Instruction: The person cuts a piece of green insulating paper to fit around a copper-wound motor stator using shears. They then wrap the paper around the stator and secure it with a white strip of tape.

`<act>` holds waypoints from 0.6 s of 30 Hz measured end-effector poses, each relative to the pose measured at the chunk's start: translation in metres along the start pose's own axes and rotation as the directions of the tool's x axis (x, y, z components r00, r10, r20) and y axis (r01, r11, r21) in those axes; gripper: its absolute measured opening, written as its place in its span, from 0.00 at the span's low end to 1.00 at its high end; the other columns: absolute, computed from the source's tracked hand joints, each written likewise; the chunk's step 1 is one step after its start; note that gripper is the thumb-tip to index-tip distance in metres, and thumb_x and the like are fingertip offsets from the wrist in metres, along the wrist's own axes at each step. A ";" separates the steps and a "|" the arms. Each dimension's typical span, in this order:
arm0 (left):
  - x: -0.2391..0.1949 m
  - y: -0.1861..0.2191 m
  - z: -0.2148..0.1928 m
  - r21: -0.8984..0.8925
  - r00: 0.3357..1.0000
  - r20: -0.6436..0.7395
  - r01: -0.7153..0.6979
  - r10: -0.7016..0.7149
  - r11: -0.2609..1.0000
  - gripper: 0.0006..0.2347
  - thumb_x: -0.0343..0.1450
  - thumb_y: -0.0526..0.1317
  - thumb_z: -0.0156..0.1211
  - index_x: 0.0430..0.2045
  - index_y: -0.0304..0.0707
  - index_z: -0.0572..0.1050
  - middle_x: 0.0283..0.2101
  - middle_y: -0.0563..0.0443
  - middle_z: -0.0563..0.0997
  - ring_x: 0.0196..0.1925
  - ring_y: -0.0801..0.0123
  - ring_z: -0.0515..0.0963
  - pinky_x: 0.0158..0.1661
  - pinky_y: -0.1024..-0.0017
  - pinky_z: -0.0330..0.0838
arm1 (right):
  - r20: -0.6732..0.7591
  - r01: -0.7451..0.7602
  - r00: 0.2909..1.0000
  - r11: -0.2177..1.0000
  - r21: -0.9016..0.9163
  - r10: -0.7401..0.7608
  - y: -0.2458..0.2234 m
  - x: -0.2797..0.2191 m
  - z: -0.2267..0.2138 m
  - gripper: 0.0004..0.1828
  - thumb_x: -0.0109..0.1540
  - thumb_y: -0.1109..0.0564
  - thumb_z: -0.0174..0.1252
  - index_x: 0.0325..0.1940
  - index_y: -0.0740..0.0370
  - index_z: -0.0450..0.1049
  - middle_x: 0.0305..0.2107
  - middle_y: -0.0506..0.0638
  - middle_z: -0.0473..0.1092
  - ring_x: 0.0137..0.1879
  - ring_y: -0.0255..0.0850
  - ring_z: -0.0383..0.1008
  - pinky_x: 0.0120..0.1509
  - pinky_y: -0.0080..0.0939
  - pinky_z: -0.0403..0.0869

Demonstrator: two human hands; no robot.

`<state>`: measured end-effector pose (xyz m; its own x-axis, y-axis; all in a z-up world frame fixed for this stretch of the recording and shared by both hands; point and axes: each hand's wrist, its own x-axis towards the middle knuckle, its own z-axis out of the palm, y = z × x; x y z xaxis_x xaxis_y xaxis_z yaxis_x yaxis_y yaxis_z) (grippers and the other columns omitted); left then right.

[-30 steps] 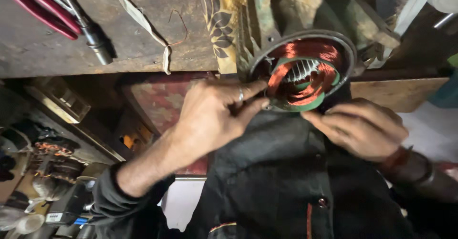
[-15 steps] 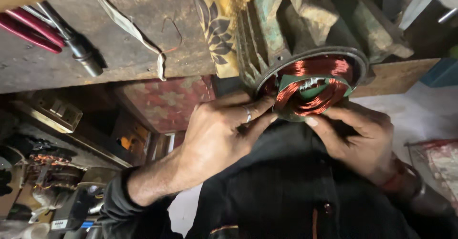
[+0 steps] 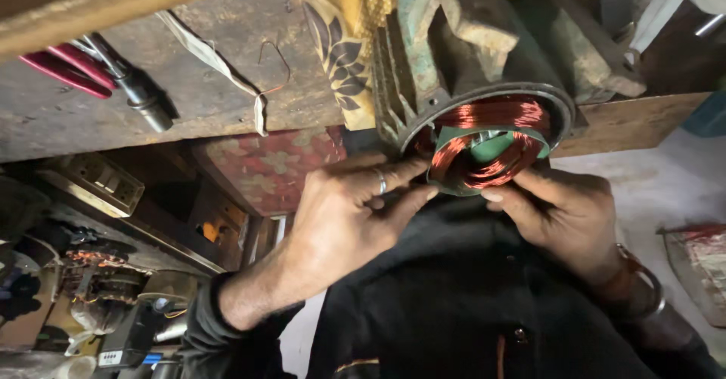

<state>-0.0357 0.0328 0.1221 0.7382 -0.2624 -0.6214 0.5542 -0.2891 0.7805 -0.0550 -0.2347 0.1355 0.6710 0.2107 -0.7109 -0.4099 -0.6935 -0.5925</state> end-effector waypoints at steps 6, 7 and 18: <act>-0.004 -0.001 0.011 -0.048 0.993 -0.111 0.031 -0.036 0.998 0.13 0.66 0.36 0.76 0.43 0.37 0.83 0.33 0.51 0.85 0.27 0.77 0.83 0.31 0.79 0.79 | -0.171 0.055 0.984 0.998 -0.019 -0.058 0.005 0.001 0.005 0.14 0.60 0.58 0.76 0.44 0.65 0.80 0.36 0.53 0.79 0.35 0.31 0.79 0.41 0.29 0.75; -0.003 -0.004 0.011 -0.063 0.993 -0.105 0.056 -0.062 0.996 0.13 0.66 0.35 0.76 0.43 0.37 0.83 0.33 0.52 0.86 0.27 0.77 0.83 0.30 0.78 0.79 | -0.147 0.025 0.989 0.999 -0.037 -0.030 0.006 0.002 0.006 0.14 0.58 0.58 0.76 0.43 0.66 0.81 0.36 0.53 0.79 0.34 0.32 0.79 0.41 0.29 0.75; -0.011 -0.004 0.012 -0.049 0.996 -0.075 0.039 -0.043 0.998 0.15 0.67 0.34 0.75 0.46 0.37 0.82 0.35 0.50 0.84 0.31 0.74 0.85 0.33 0.77 0.80 | 0.059 0.043 0.997 0.981 0.189 -0.055 0.010 0.000 0.003 0.14 0.62 0.62 0.66 0.51 0.67 0.79 0.31 0.50 0.80 0.31 0.31 0.82 0.34 0.28 0.77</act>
<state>-0.0511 0.0256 0.1247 0.7404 -0.1798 -0.6476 0.6012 -0.2536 0.7578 -0.0611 -0.2401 0.1284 0.6549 0.2887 -0.6984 -0.4899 -0.5414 -0.6833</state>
